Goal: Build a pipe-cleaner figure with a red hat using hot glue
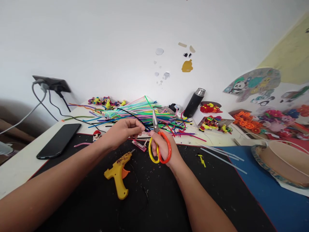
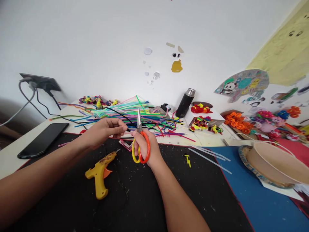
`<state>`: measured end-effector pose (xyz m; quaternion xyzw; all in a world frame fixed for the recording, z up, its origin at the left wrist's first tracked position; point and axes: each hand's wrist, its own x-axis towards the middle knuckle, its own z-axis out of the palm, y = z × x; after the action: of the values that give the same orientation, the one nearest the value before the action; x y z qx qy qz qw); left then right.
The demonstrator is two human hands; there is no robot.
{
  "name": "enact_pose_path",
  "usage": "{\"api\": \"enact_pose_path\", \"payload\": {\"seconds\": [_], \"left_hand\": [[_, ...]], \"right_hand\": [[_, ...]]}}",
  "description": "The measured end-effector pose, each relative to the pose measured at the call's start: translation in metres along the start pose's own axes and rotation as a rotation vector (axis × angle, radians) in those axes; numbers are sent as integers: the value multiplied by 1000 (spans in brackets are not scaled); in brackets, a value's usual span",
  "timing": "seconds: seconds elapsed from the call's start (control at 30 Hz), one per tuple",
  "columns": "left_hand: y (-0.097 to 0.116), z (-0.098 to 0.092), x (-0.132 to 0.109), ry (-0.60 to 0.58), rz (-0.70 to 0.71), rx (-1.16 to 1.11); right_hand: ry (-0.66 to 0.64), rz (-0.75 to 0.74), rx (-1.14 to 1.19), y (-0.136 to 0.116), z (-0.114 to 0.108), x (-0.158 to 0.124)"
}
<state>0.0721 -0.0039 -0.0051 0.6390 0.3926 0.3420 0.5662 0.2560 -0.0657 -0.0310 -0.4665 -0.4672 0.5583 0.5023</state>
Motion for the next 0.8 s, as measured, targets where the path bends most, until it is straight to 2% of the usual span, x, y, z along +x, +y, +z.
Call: {"api": "enact_pose_path", "payload": {"seconds": [0.23, 0.8], "left_hand": [[-1, 2, -2, -4, -11, 12], [4, 8, -4, -38, 9, 72]], "right_hand": [[-31, -31, 12, 7, -3, 1], [-41, -39, 11, 4, 0, -1]]}}
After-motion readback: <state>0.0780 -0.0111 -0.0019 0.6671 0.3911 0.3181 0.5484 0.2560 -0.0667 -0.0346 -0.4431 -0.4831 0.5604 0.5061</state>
